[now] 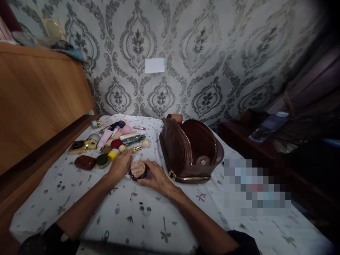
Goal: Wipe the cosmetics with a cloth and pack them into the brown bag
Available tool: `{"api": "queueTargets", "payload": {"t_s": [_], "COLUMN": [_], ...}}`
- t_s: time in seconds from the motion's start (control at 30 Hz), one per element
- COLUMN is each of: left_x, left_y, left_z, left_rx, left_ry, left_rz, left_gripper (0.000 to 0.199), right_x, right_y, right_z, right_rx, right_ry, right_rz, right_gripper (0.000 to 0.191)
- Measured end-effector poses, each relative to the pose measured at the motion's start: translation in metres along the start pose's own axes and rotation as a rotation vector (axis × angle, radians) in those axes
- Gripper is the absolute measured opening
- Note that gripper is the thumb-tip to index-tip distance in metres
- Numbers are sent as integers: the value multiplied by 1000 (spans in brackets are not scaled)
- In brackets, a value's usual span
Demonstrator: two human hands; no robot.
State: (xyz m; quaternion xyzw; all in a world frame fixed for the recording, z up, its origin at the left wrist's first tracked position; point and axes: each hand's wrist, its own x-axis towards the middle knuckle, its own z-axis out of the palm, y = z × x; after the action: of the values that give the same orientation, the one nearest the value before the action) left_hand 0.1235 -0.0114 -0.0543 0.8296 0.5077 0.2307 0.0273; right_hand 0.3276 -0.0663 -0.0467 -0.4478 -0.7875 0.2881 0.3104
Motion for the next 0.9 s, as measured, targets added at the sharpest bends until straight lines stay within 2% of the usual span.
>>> {"api": "queueTargets", "payload": {"t_s": [0.07, 0.23, 0.37, 0.7, 0.9], "left_x": [-1, -5, -8, -4, -3], "left_y": [-2, -12, -18, -18, -9], "left_z": [-3, -14, -16, -12, -19], "left_rx": [-27, -16, 80, -58, -168], "left_ry": [-1, -59, -38, 49, 187], "left_rz": [43, 296, 350, 218, 142], "left_gripper": [38, 36, 34, 23, 18], "right_x": [1, 2, 2, 3, 5], "right_y": [1, 2, 1, 1, 2], "right_z": [2, 6, 5, 6, 4], "right_rx": [-11, -37, -35, -25, -15], "right_ry": [3, 24, 16, 44, 44], "right_rz": [-6, -16, -29, 0, -20], "right_gripper": [63, 63, 61, 55, 59]}}
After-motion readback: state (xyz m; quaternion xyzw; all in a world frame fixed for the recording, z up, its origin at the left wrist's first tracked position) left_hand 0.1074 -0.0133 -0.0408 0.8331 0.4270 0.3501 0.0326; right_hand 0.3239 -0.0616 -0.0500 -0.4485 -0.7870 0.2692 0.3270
